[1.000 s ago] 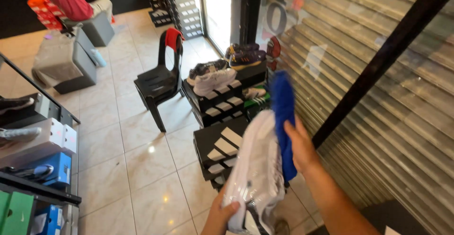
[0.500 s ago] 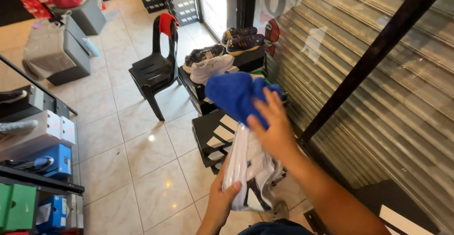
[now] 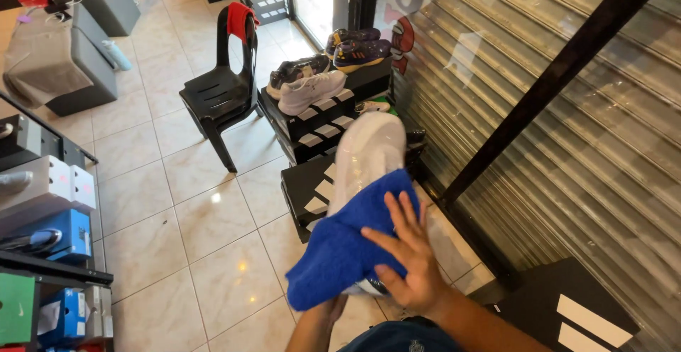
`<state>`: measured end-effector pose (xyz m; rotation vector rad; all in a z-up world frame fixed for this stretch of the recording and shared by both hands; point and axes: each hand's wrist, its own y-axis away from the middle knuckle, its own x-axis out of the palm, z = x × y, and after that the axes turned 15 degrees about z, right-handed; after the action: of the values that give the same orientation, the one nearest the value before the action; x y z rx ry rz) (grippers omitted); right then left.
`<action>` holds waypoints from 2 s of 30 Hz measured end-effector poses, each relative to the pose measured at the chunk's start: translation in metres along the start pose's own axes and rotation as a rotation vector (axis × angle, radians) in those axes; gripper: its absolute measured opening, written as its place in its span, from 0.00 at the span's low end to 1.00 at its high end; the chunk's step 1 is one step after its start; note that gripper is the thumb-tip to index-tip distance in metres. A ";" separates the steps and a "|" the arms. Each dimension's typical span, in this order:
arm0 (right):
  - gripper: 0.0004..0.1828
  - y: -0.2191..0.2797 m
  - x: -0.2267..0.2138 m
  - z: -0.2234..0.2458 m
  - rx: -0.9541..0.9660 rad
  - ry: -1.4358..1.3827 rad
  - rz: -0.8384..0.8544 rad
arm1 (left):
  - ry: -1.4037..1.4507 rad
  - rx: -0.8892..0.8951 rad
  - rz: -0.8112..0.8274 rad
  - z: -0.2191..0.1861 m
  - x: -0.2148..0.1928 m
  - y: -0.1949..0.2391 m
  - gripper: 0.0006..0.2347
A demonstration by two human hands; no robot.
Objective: Cleaning shoe boxes and shoes using a cloth and organizing them in a warehouse setting
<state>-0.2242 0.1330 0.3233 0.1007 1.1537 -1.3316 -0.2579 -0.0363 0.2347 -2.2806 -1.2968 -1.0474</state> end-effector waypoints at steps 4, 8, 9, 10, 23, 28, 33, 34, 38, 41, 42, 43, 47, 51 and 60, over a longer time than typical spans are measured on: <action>0.27 -0.038 -0.042 -0.011 0.068 0.046 0.020 | 0.089 -0.039 0.041 -0.004 -0.004 0.000 0.28; 0.26 -0.065 -0.074 -0.049 0.183 -0.036 0.026 | 0.164 -0.123 0.076 0.000 -0.003 0.008 0.31; 0.28 -0.073 -0.082 -0.058 0.230 -0.052 -0.060 | 0.140 -0.170 0.074 0.001 -0.002 0.012 0.31; 0.28 -0.077 -0.079 -0.061 0.227 -0.053 -0.062 | 0.138 -0.167 0.074 0.000 0.003 0.013 0.31; 0.33 -0.060 -0.044 -0.027 0.019 0.164 0.266 | -0.235 0.000 0.000 0.000 -0.028 0.019 0.32; 0.37 -0.069 -0.056 -0.043 0.359 -0.500 -0.171 | -0.641 0.098 0.251 -0.037 0.031 0.035 0.42; 0.40 -0.031 -0.018 -0.039 1.049 -1.390 -0.305 | -1.374 0.457 0.130 -0.071 0.061 0.041 0.36; 0.40 -0.026 -0.016 -0.033 1.054 -1.388 -0.303 | -1.370 0.454 0.127 -0.075 0.064 0.040 0.36; 0.50 -0.024 -0.021 0.003 0.885 -1.572 -0.392 | -1.800 0.657 0.083 -0.092 0.086 0.044 0.38; 0.55 -0.025 -0.026 0.015 0.823 -1.562 -0.412 | -1.705 0.714 0.204 -0.094 0.088 0.049 0.37; 0.55 -0.023 -0.025 0.015 0.815 -1.546 -0.411 | -1.553 0.739 0.282 -0.093 0.085 0.051 0.38; 0.55 -0.021 -0.023 0.015 0.817 -1.547 -0.413 | -1.553 0.737 0.283 -0.086 0.084 0.052 0.38; 0.54 -0.018 -0.016 0.007 0.761 -1.475 -0.394 | -0.645 0.188 -0.082 -0.050 0.064 0.040 0.42; 0.54 -0.014 -0.003 -0.004 0.700 -1.410 -0.360 | 0.453 -0.193 -0.128 -0.009 0.023 0.037 0.40; 0.34 0.035 0.025 -0.056 0.046 -0.838 -0.388 | 0.666 -0.095 -0.267 -0.018 0.005 0.034 0.26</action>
<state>-0.2346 0.1624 0.2606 -0.6252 0.4302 -1.5132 -0.2354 -0.0624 0.2535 -1.5967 -1.2782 -1.7893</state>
